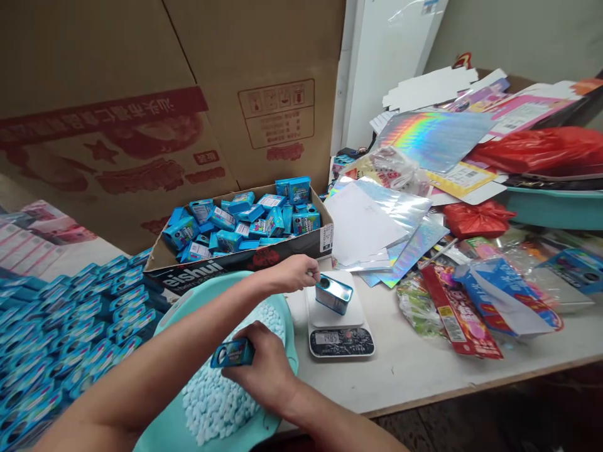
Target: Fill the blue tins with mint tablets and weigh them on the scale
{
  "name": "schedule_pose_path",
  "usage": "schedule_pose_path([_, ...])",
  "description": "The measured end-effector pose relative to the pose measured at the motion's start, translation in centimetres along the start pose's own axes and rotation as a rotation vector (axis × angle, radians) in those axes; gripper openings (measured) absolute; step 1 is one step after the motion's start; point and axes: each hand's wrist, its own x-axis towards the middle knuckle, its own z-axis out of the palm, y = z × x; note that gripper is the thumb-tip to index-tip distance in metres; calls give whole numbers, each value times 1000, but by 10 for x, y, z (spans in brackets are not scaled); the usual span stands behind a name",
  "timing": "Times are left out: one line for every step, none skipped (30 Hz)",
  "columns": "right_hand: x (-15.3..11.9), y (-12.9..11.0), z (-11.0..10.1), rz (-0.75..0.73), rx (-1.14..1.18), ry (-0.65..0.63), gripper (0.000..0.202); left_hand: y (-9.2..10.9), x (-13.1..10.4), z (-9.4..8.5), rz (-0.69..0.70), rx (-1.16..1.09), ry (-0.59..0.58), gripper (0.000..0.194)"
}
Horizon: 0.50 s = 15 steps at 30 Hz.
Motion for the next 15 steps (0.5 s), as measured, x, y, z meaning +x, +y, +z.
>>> schedule_pose_path([0, 0, 0, 6, 5, -2, 40, 5, 7, 2, 31, 113, -2, 11])
schedule_pose_path([1, 0, -1, 8, 12, -8, 40, 9, 11, 3, 69, 217, 2, 11])
schedule_pose_path([1, 0, -1, 7, 22, -13, 40, 12, 15, 5, 104, 307, 6, 12])
schedule_pose_path([2, -1, -2, 1, 34, -19, 42, 15, 17, 7, 134, 382, 10, 13])
schedule_pose_path([2, -1, -3, -6, 46, -23, 44, 17, 18, 8, 155, 446, 14, 15])
schedule_pose_path([2, -2, -4, -14, 56, -25, 46, 18, 19, 10, 171, 498, 20, 17])
schedule_pose_path([2, -2, -5, -19, 65, -27, 48, 19, 19, 11, 182, 537, 26, 19])
schedule_pose_path([2, -3, -5, -20, 71, -27, 50, 19, 20, 12, 191, 562, 35, 21])
schedule_pose_path([2, -3, -6, -16, 74, -29, 50, 20, 20, 13, 202, 577, 46, 23])
schedule_pose_path([2, -4, -7, -13, 76, -34, 51, 20, 20, 14, 213, 585, 56, 25])
schedule_pose_path([2, -4, -7, -11, 76, -38, 50, 19, 20, 15, 222, 590, 62, 26])
schedule_pose_path([2, -4, -8, -10, 75, -42, 50, 19, 21, 15, 230, 592, 67, 27])
schedule_pose_path([2, -5, -8, -11, 74, -44, 50, 19, 21, 15, 237, 592, 71, 28])
schedule_pose_path([2, -5, -8, -13, 70, -45, 49, 19, 21, 15, 247, 587, 76, 28])
schedule_pose_path([2, -5, -8, -14, 65, -45, 49, 19, 22, 15, 256, 578, 83, 27])
